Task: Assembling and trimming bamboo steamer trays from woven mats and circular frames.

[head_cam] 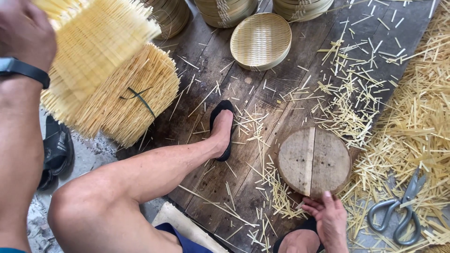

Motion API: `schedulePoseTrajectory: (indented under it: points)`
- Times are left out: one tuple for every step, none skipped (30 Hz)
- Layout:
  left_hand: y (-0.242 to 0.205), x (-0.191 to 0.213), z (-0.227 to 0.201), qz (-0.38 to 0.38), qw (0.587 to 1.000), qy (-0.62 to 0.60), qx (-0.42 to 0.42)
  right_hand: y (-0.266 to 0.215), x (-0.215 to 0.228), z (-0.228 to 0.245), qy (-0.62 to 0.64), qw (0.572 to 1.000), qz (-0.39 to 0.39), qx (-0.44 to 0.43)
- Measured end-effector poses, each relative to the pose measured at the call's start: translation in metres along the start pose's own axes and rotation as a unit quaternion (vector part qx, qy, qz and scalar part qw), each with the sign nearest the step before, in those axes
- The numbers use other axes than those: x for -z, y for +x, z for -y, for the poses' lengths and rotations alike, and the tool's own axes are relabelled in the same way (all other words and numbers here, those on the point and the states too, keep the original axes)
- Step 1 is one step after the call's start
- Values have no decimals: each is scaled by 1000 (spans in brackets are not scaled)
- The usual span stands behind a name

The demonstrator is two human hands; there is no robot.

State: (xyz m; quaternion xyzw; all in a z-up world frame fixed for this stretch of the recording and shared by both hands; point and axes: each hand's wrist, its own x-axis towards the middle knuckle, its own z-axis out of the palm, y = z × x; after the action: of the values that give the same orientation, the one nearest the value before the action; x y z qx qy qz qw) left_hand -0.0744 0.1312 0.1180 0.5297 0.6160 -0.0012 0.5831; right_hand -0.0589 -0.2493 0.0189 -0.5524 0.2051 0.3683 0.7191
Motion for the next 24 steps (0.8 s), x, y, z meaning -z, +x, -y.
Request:
schedulePoseTrajectory:
  points:
    - [5,2,3,8,1000,-9,-13,-1,3,1,-2,999,-47,24]
    - [10,2,6,16,999,-18,-26,-2,7,2,-4,994,-93,47]
    - [0,-2,5,31,999,-10,-20,4,21,-2,-3,993,-111,48]
    - [-9,-7,5,62,982,93,-152,10,38,-6,13,987,-108,116]
    - [-19,-15,7,101,935,189,-281,9,60,-10,27,976,-111,184]
    - [-33,-22,10,126,933,192,-276,0,55,3,24,973,-137,185]
    - [-47,-29,11,164,857,273,-405,-5,51,17,88,971,-63,212]
    - [-60,-36,12,197,755,338,-527,-9,47,30,149,960,13,238]
    - [-71,-38,13,217,749,335,-528,-19,41,46,149,958,-7,244]
    - [-81,-40,13,239,623,382,-639,-29,33,63,194,956,42,214]
    - [-91,-36,12,247,479,417,-732,-34,22,78,241,948,96,183]
    - [-88,-45,42,260,473,413,-734,-28,30,71,245,947,82,188]
    - [-82,-54,68,263,382,453,-761,-16,37,67,176,971,42,154]
    - [-75,-63,94,260,287,488,-782,-3,43,64,108,987,1,116]
    - [-71,-70,99,266,281,483,-785,-2,37,70,111,987,-7,120]
    - [-66,-77,105,295,348,482,-747,1,30,74,-20,993,-71,89]
    - [-64,-78,118,326,419,481,-697,-1,24,74,-153,978,-132,43]
    - [-68,-84,97,335,420,480,-694,-2,25,75,-152,978,-139,35]
    - [-71,-88,75,237,545,420,-686,-4,23,75,-138,981,-135,28]
    - [-75,-91,52,131,653,349,-659,-6,21,76,-125,983,-132,21]
    - [-45,-97,50,132,651,348,-661,-2,22,75,-123,983,-133,23]
    - [-15,-103,48,141,762,338,-534,2,24,75,-116,985,-125,40]
    - [15,-107,45,146,851,320,-390,5,24,74,-108,986,-117,56]
    - [22,-101,43,147,849,322,-393,8,25,71,-105,986,-118,57]
